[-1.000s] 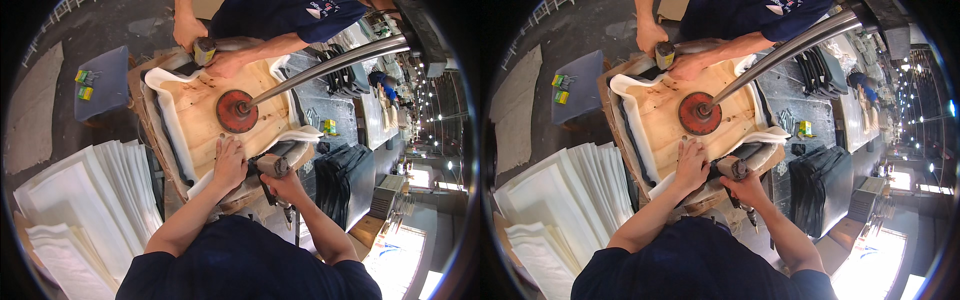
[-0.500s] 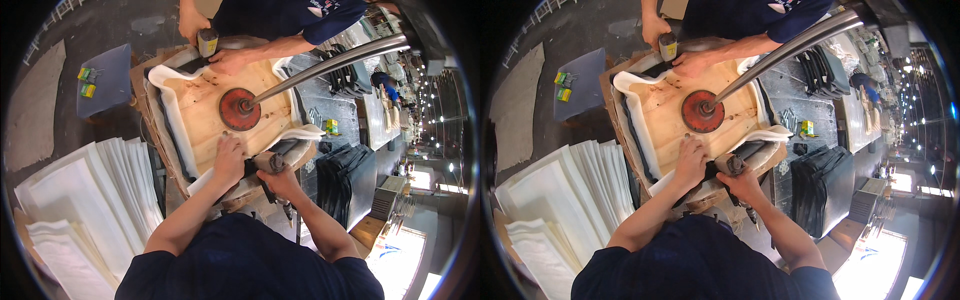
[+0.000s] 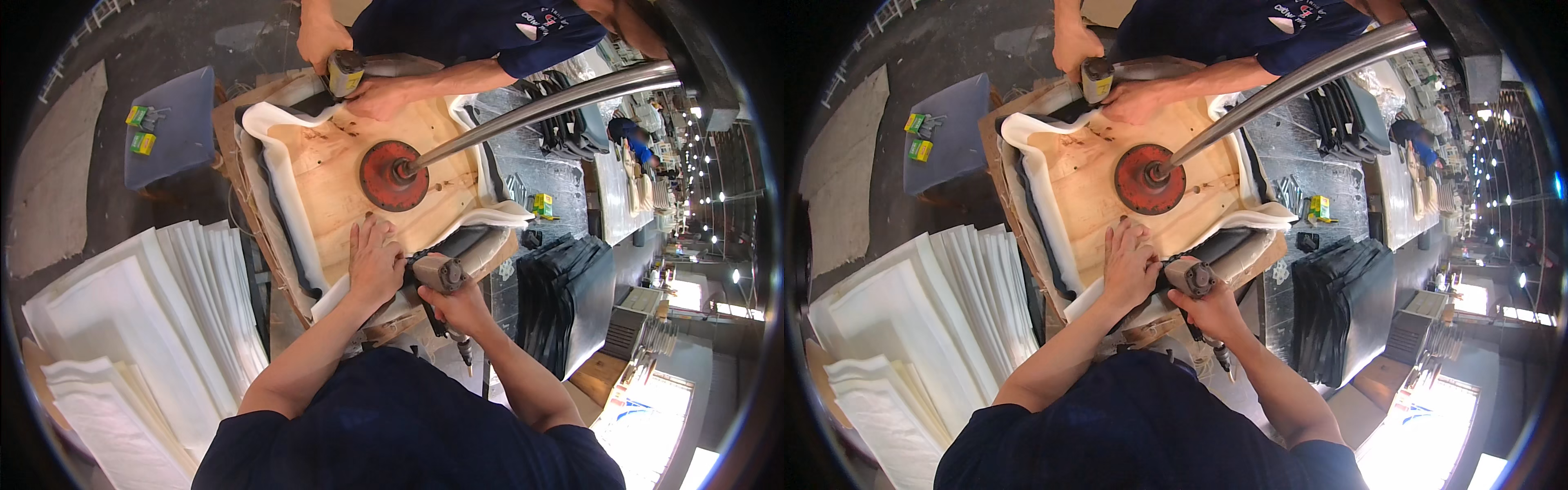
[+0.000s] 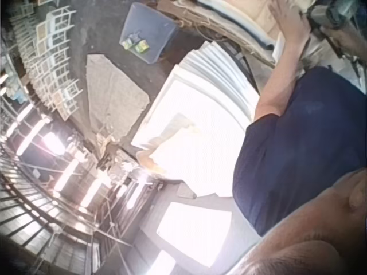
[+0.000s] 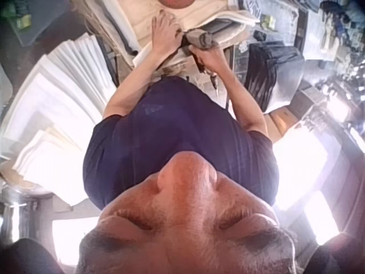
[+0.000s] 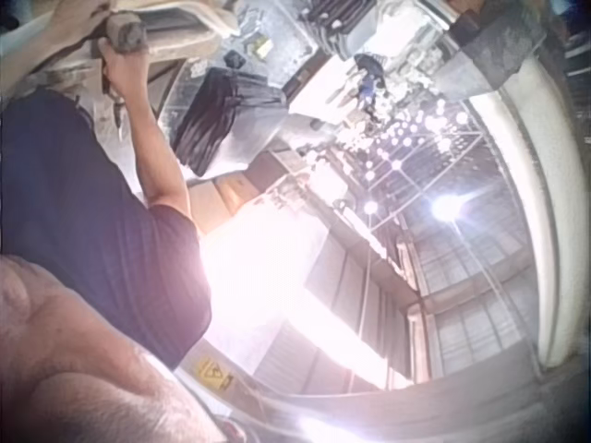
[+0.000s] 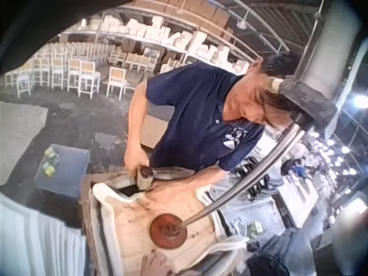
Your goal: The person places white foam sheets onto a wooden chair seat base, then uses a pneumatic staple gun to attach the foam to the underside of the seat. A coworker assists by holding the seat and later placing a black upholstered cover over the foam. The process is repeated for multiple seats.
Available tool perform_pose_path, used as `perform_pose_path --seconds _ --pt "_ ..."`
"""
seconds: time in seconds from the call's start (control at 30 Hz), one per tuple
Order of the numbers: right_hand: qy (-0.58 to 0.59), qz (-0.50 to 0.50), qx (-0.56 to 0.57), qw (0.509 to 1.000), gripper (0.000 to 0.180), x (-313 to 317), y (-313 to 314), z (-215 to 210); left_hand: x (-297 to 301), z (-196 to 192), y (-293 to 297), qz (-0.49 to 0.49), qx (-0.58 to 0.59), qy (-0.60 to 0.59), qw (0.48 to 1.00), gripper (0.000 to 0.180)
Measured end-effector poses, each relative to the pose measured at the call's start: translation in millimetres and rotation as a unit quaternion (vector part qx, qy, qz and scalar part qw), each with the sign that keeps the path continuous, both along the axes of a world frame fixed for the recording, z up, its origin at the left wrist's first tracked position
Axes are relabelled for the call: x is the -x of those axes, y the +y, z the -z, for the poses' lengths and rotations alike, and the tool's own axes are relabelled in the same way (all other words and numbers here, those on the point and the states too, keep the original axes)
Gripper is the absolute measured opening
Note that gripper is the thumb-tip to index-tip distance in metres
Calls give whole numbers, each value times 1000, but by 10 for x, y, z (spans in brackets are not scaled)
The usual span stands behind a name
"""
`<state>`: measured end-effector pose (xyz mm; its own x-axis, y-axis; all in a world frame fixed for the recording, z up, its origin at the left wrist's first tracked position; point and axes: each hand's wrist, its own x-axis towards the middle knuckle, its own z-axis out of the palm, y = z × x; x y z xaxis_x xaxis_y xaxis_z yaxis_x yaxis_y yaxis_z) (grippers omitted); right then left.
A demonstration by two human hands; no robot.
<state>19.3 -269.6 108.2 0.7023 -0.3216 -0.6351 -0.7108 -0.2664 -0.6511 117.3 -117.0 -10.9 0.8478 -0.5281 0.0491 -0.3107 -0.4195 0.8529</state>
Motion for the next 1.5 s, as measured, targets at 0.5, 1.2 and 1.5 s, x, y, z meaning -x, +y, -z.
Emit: perform_pose_path --seconds 0.5,1.2,1.5 --pt "-31 70 -44 996 61 54 28 31 105 -127 295 36 -101 13 994 74" --pt "-141 62 -24 988 71 635 260 -4 26 -166 377 61 -108 12 992 75" --pt "-198 190 43 961 73 1639 199 314 595 -402 99 316 -86 -22 945 63"
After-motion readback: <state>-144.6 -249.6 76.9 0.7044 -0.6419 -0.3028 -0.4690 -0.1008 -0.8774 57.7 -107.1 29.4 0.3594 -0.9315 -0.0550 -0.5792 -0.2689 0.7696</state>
